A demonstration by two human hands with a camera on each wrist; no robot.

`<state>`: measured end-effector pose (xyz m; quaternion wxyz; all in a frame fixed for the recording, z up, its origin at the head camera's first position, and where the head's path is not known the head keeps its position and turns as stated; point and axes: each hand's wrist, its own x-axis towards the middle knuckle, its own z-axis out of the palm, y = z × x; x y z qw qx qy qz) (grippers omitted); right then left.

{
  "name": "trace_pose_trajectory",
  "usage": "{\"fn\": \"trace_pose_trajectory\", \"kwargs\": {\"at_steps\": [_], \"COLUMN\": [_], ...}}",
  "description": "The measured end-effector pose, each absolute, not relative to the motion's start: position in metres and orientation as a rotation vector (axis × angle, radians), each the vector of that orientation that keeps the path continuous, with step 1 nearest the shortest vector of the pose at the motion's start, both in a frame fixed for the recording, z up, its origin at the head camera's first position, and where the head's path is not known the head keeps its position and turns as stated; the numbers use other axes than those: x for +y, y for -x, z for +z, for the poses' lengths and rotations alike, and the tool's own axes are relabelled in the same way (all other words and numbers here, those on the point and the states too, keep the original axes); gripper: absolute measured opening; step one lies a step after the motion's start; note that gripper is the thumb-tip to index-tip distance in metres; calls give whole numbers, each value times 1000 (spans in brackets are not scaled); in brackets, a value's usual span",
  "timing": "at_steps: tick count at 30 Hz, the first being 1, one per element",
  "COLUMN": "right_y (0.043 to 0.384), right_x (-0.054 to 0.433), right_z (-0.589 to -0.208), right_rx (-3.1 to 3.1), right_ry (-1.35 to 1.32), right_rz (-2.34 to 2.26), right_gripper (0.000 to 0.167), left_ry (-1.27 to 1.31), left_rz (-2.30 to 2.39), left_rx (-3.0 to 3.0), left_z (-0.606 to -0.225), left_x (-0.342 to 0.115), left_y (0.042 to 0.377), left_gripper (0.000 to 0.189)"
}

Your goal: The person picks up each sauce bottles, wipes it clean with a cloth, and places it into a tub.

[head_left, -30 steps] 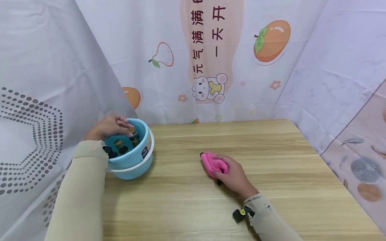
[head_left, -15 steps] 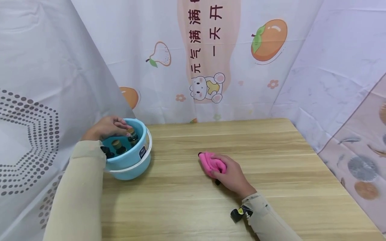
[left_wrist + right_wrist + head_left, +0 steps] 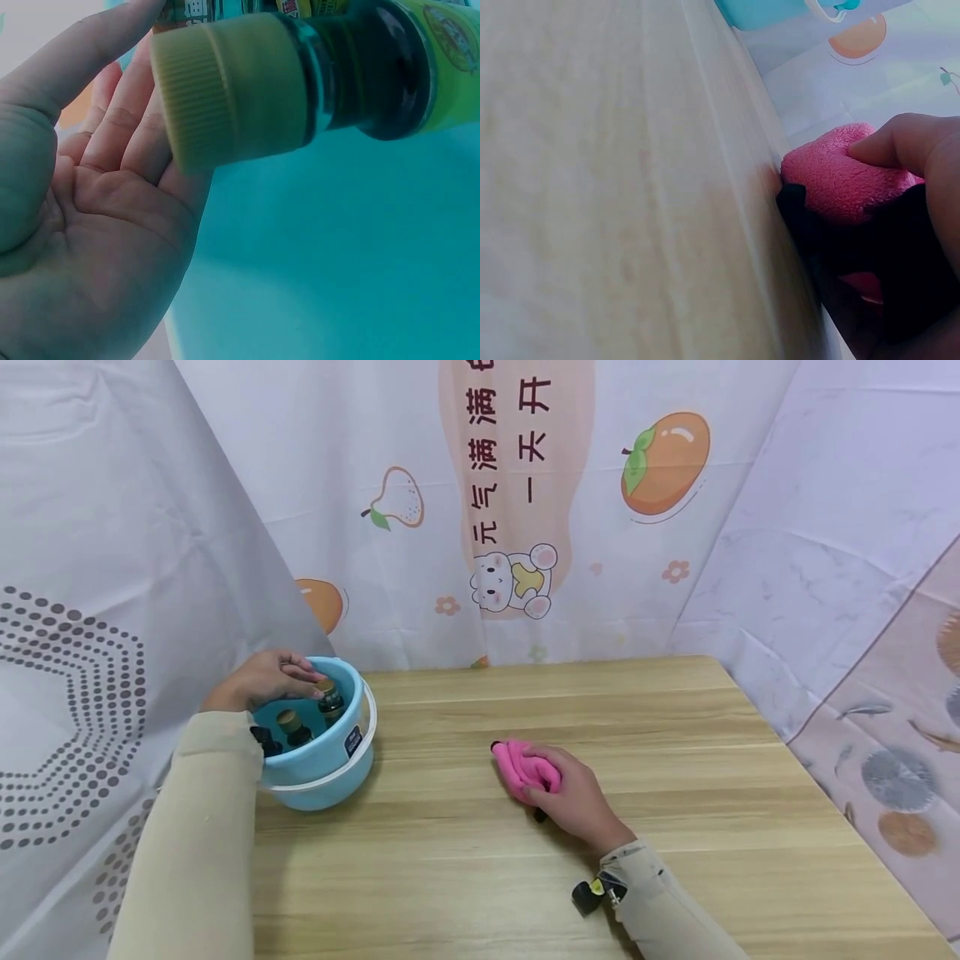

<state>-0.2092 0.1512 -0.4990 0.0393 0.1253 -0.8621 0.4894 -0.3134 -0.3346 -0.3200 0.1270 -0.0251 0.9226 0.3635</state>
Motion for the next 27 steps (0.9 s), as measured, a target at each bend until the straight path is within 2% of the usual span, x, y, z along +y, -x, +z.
{"fn": "trace_pose_trajectory", "kwargs": {"at_steps": [11, 16, 27], "right_y": [209, 208, 211], "right_x": [148, 147, 162], "right_z": [-496, -493, -482], "right_rx": [-2648, -2648, -2605], "right_ry": [-374, -353, -467], "right_rz": [1490, 1484, 1300], "right_gripper": [51, 52, 53], "left_ry": [3, -59, -219], "left_rz": [1013, 963, 826], "left_rx": [2721, 2760, 2820], "left_z": [-317, -310, -258], "left_x": [-333, -328, -302], "left_y": [316, 316, 306], "left_gripper": [55, 61, 50]}}
